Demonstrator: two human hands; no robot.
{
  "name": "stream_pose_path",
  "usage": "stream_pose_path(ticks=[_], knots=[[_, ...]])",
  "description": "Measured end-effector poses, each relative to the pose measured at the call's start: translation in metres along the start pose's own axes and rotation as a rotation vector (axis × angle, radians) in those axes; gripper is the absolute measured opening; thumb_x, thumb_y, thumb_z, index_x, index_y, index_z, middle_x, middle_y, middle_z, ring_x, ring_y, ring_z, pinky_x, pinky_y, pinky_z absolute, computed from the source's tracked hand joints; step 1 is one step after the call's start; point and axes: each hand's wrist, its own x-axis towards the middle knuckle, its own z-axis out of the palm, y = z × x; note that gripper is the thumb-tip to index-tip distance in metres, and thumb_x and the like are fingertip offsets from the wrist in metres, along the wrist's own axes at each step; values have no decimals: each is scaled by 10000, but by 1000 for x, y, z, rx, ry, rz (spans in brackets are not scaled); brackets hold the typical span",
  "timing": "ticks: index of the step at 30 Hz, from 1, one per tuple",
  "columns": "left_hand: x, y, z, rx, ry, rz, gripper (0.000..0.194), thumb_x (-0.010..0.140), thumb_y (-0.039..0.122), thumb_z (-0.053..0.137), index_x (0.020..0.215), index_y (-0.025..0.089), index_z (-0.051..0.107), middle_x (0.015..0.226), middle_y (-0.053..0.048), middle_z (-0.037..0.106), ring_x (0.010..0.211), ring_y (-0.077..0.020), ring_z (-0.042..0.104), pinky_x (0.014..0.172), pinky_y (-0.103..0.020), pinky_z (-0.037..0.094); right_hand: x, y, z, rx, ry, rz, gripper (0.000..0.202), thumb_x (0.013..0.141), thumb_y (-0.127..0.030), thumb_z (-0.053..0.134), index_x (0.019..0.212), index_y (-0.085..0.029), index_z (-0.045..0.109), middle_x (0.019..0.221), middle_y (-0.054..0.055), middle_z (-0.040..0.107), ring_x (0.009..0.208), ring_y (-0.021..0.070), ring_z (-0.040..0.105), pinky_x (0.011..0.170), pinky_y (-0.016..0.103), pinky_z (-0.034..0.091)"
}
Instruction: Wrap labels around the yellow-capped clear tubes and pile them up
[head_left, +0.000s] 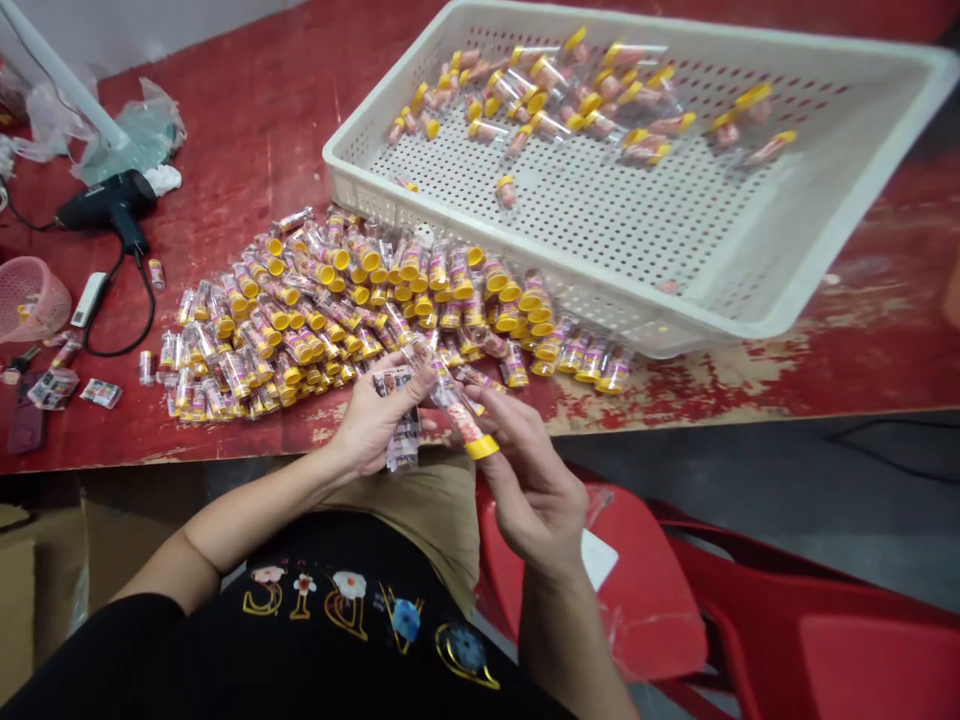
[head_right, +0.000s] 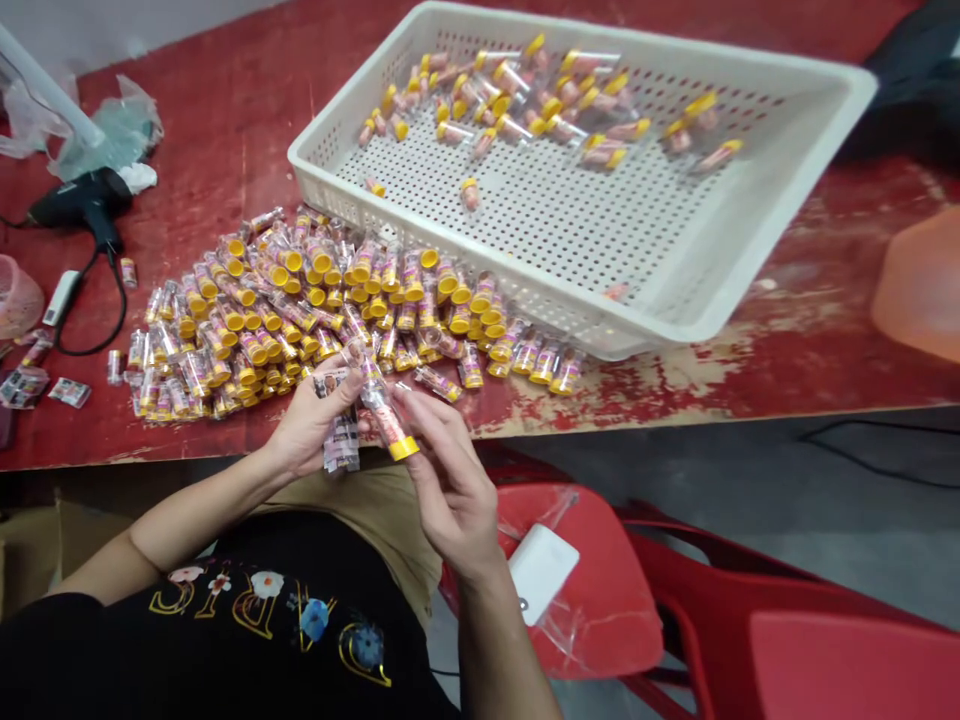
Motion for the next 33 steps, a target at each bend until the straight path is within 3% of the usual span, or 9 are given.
stream_pose_path(ticks=[5,9,17,20,22,25,29,33], knots=[[-11,-2,5,110,-76,82,714,592,394,983,1236,246,714,888,-6,737,571,-91,585,544,-223,527,5,3,12,-85,245,-42,417,914,-149,693,1285,-336,734,1159,55,754,1071,202,725,921,379,618],[-22,1,11,110,-56,68,831,605,281,980,1379,312,678,865,-2,730,572,-94,563,552,-222,500,8,-1,19,-117,370,-12,283,881,-169,747,1116,-317,803,980,36,768,893,181,740,789,348,627],[-23,3,11,91,-66,58,835,610,251,978,1386,323,679,860,4,734,552,-91,559,548,-225,490,9,-7,19,-87,382,-58,437,845,-57,752,1150,-368,791,997,9,775,911,162,739,799,315,616],[-17,-2,10,61,-51,26,869,601,267,984,1406,308,658,880,10,741,523,-82,567,526,-219,485,9,-2,23,-80,392,-33,389,848,-81,757,1128,-348,801,990,12,777,914,157,733,810,309,605],[-11,-6,9,18,-15,-16,827,647,305,964,1409,272,643,951,-18,757,563,-97,620,519,-211,494,10,7,25,-47,412,49,269,868,-150,755,1084,-298,817,973,29,781,902,165,735,798,314,602],[-2,-13,5,-88,93,-184,589,842,316,829,1375,173,622,1047,-110,772,689,-145,715,529,-207,518,21,34,16,-46,533,168,176,892,-279,739,1034,-218,822,956,61,789,888,180,737,831,348,602],[1,-16,-3,-222,207,-348,376,958,88,621,1333,97,597,1043,-167,785,774,-160,761,640,-227,580,48,82,-19,-285,823,92,256,874,-369,726,1008,-173,821,937,93,775,893,208,721,873,396,586],[-1,-14,-6,-213,177,-319,305,949,49,619,1247,97,659,1064,-173,791,825,-177,776,722,-259,622,53,120,-54,-536,875,66,300,899,-381,665,1035,-158,813,952,119,743,877,219,691,808,392,564]])
